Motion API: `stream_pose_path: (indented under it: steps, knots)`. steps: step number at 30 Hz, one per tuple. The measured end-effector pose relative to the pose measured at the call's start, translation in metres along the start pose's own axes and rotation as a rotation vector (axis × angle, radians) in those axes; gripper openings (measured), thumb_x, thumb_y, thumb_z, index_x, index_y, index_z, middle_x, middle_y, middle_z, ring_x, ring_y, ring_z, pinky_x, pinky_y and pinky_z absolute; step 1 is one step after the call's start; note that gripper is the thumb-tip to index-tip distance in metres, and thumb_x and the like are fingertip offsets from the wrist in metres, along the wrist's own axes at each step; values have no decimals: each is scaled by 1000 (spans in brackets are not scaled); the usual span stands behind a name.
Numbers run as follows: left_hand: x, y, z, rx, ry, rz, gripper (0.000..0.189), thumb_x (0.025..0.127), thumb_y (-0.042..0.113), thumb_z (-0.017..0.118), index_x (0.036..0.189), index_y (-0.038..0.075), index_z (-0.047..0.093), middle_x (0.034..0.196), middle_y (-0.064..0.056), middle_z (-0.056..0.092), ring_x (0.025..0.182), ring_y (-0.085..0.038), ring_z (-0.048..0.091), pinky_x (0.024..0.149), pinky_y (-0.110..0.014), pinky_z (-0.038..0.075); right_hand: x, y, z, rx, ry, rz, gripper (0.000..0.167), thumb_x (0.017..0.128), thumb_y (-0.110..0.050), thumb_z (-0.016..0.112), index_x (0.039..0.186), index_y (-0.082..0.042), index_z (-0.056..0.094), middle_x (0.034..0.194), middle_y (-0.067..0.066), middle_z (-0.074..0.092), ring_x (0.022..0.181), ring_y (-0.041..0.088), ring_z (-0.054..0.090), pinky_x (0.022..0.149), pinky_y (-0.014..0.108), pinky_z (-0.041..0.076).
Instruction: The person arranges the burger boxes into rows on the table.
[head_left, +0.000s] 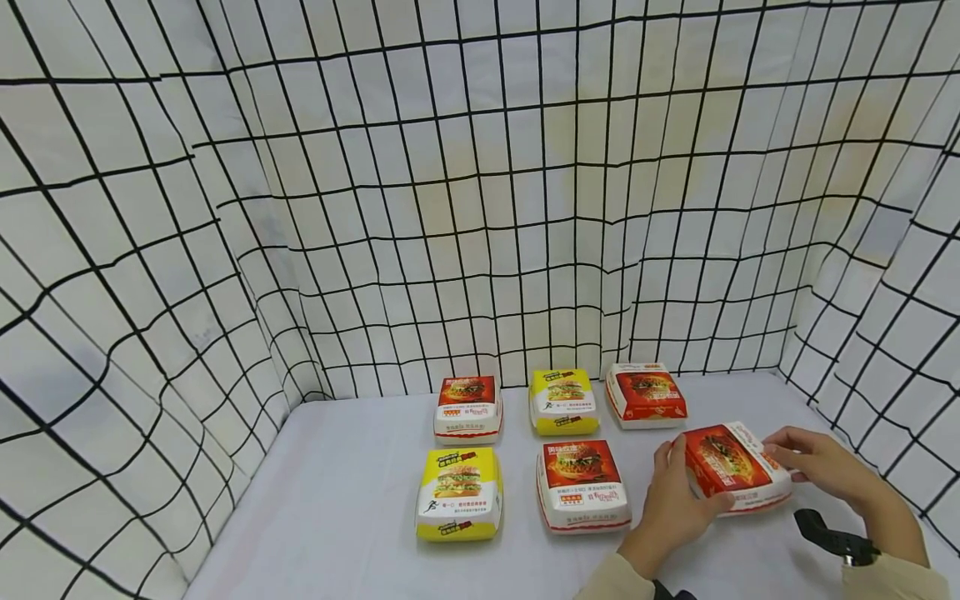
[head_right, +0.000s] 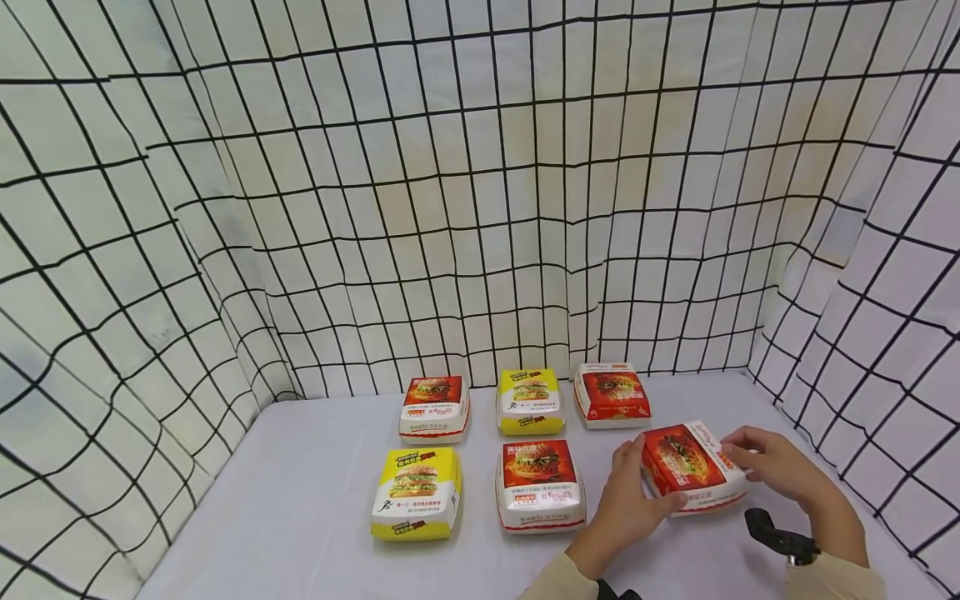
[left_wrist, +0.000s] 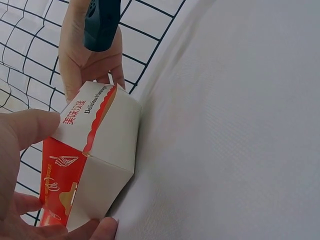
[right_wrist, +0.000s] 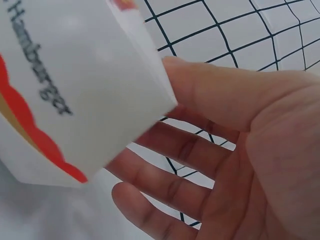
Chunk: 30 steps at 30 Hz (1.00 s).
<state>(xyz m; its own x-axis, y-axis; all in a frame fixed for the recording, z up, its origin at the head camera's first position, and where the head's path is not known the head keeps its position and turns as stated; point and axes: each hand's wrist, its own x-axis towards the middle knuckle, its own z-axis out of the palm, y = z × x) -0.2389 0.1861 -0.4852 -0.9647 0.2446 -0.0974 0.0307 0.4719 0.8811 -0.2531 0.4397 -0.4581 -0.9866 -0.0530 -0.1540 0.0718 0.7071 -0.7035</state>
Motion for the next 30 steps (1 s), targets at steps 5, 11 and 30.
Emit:
stream_pose_path:
  steps: [5,11,30]
  knots:
    - [0,-1,0,0,-7,8,83,82,41,84,152,38,39,154,10,41,135,-22,54,109,-49,49,0,2,0,1,-21,11,49,105,-40,55,129,3,58,124,18,66,103,17,60,79,34,56]
    - [0,-3,0,-33,-22,14,74,88,37,78,152,40,40,148,10,45,133,-19,54,110,-49,48,-1,2,1,27,-60,-16,65,102,-38,60,148,4,41,138,33,53,117,37,60,82,38,57]
    - [1,-4,1,-83,-22,15,62,95,35,71,151,38,44,140,10,51,133,-14,54,110,-46,49,-3,1,3,98,-118,-42,70,101,-35,61,154,2,34,155,39,33,127,47,55,89,53,57]
